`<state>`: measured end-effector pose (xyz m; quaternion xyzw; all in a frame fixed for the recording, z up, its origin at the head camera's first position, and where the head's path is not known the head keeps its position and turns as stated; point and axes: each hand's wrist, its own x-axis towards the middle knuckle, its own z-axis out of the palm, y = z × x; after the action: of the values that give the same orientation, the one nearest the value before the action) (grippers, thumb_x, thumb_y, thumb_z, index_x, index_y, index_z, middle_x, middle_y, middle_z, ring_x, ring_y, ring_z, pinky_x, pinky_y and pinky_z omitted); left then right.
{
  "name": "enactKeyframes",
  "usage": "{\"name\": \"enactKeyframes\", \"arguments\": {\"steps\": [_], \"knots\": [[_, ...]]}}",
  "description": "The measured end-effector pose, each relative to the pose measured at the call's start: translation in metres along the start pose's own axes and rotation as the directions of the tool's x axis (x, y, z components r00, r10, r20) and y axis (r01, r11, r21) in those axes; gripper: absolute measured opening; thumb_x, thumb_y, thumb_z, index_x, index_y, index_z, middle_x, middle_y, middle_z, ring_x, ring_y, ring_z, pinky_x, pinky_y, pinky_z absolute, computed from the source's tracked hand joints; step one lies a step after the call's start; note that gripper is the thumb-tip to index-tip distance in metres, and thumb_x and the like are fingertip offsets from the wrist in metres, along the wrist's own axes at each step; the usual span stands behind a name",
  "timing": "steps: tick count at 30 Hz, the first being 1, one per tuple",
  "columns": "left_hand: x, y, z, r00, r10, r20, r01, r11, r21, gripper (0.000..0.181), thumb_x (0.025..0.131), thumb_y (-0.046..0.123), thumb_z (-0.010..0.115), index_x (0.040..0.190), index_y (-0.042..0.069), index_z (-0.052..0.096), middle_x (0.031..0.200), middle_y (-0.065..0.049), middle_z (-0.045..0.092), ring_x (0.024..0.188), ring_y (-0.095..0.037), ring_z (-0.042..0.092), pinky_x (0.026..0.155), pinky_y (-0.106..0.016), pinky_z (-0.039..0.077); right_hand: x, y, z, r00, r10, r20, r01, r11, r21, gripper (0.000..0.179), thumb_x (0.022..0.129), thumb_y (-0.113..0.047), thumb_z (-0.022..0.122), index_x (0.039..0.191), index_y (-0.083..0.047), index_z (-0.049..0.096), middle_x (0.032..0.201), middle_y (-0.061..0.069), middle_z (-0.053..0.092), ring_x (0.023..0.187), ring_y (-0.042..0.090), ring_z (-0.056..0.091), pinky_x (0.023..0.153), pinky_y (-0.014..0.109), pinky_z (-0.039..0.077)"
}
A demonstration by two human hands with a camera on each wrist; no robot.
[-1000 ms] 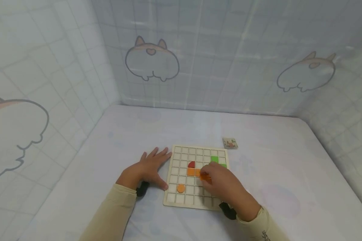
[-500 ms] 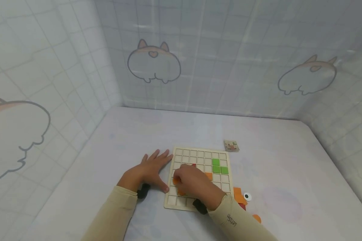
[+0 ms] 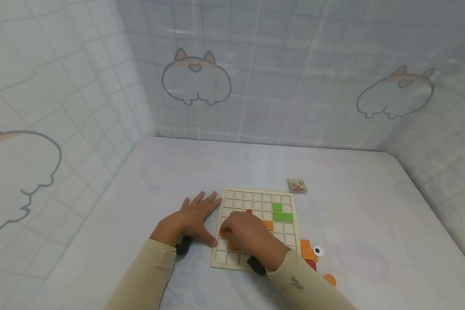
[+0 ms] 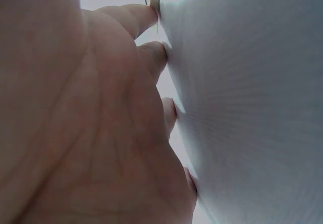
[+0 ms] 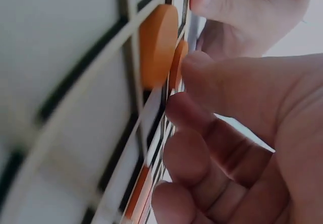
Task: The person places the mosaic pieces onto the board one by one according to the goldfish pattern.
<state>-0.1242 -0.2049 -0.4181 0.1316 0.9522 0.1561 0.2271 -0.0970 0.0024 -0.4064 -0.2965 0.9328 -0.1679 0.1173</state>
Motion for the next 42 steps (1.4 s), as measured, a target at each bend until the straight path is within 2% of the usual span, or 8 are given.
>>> {"name": "enactKeyframes", "arguments": {"steps": [4,8,11,16,23,28,35,42], "knots": [[0.0,0.001,-0.001,1.0,-0.009,-0.006,0.009,1.0,0.002,0.129,0.059,0.059,0.092,0.163,0.027,0.023,0.172,0.003,0.011,0.16,-0.032,-0.002,0.123,-0.068,-0.002,-0.018,0.012,-0.006,0.999,0.021,-0.034,-0.021,1.0,0.024,0.021,0.096,-0.021,0.069,0.115,-0.023,0.079,0.116,-0.009,0.073,0.11,0.011,0.067,0.095,0.035,0.055],[0.0,0.0,-0.003,0.999,-0.024,-0.025,0.024,1.0,0.002,0.13,0.058,0.058,0.094,0.163,0.028,0.024,0.172,0.003,0.012,0.16,-0.031,-0.002,0.123,-0.067,-0.003,-0.043,0.03,-0.018,0.995,0.054,-0.087,-0.049,0.997,0.061,0.024,0.093,-0.019,0.072,0.116,-0.02,0.077,0.114,-0.007,0.073,0.107,0.014,0.067,0.094,0.037,0.055],[0.0,-0.001,-0.003,0.999,-0.031,-0.021,0.031,0.999,-0.006,0.131,0.057,0.058,0.094,0.163,0.029,0.022,0.172,0.004,0.01,0.16,-0.03,-0.004,0.123,-0.067,-0.004,-0.062,0.045,-0.028,0.986,0.147,-0.082,-0.138,0.985,0.103,0.025,0.091,-0.018,0.075,0.116,-0.019,0.077,0.114,-0.006,0.072,0.106,0.015,0.065,0.095,0.039,0.055],[-0.002,-0.003,-0.003,0.999,-0.039,-0.011,0.038,0.999,-0.024,0.132,0.057,0.058,0.094,0.163,0.029,0.022,0.172,0.004,0.009,0.16,-0.03,-0.005,0.123,-0.066,-0.005,-0.095,0.076,-0.04,0.952,0.305,-0.033,-0.298,0.946,0.129,0.026,0.089,-0.016,0.075,0.115,-0.019,0.076,0.12,-0.003,0.068,0.115,0.019,0.063,0.099,0.046,0.053],[-0.005,-0.005,-0.006,1.0,-0.022,0.004,0.022,0.999,-0.031,0.132,0.058,0.06,0.093,0.164,0.026,0.021,0.173,0.001,0.009,0.16,-0.032,-0.005,0.123,-0.067,-0.005,-0.131,0.11,-0.035,0.897,0.437,0.065,-0.441,0.89,0.113,0.026,0.084,-0.025,0.081,0.109,-0.022,0.077,0.113,-0.006,0.066,0.091,0.013,0.057,0.082,0.04,0.056],[-0.006,-0.007,-0.008,1.0,-0.025,-0.004,0.025,0.999,-0.029,0.132,0.058,0.06,0.093,0.164,0.026,0.021,0.173,0.001,0.009,0.16,-0.032,-0.005,0.123,-0.067,-0.005,-0.138,0.118,-0.032,0.884,0.46,0.082,-0.467,0.871,0.151,0.026,0.083,-0.025,0.082,0.107,-0.022,0.077,0.111,-0.008,0.067,0.092,0.014,0.056,0.083,0.04,0.054],[-0.007,-0.006,-0.004,1.0,-0.031,-0.002,0.03,0.998,-0.047,0.132,0.057,0.059,0.093,0.164,0.027,0.022,0.173,0.002,0.009,0.16,-0.032,-0.006,0.123,-0.066,-0.005,-0.137,0.115,-0.027,0.899,0.437,0.039,-0.438,0.89,0.125,0.03,0.088,-0.022,0.078,0.118,-0.021,0.076,0.104,-0.007,0.067,0.085,0.013,0.054,0.073,0.032,0.049],[-0.009,-0.005,-0.006,0.999,-0.035,0.01,0.035,0.999,-0.036,0.132,0.058,0.059,0.093,0.164,0.027,0.02,0.173,0.002,0.008,0.16,-0.032,-0.007,0.123,-0.066,-0.006,-0.138,0.114,-0.023,0.897,0.438,0.059,-0.441,0.884,0.155,0.042,0.083,-0.031,0.083,0.123,-0.024,0.072,0.112,-0.007,0.067,0.097,0.012,0.059,0.087,0.04,0.055]]}}
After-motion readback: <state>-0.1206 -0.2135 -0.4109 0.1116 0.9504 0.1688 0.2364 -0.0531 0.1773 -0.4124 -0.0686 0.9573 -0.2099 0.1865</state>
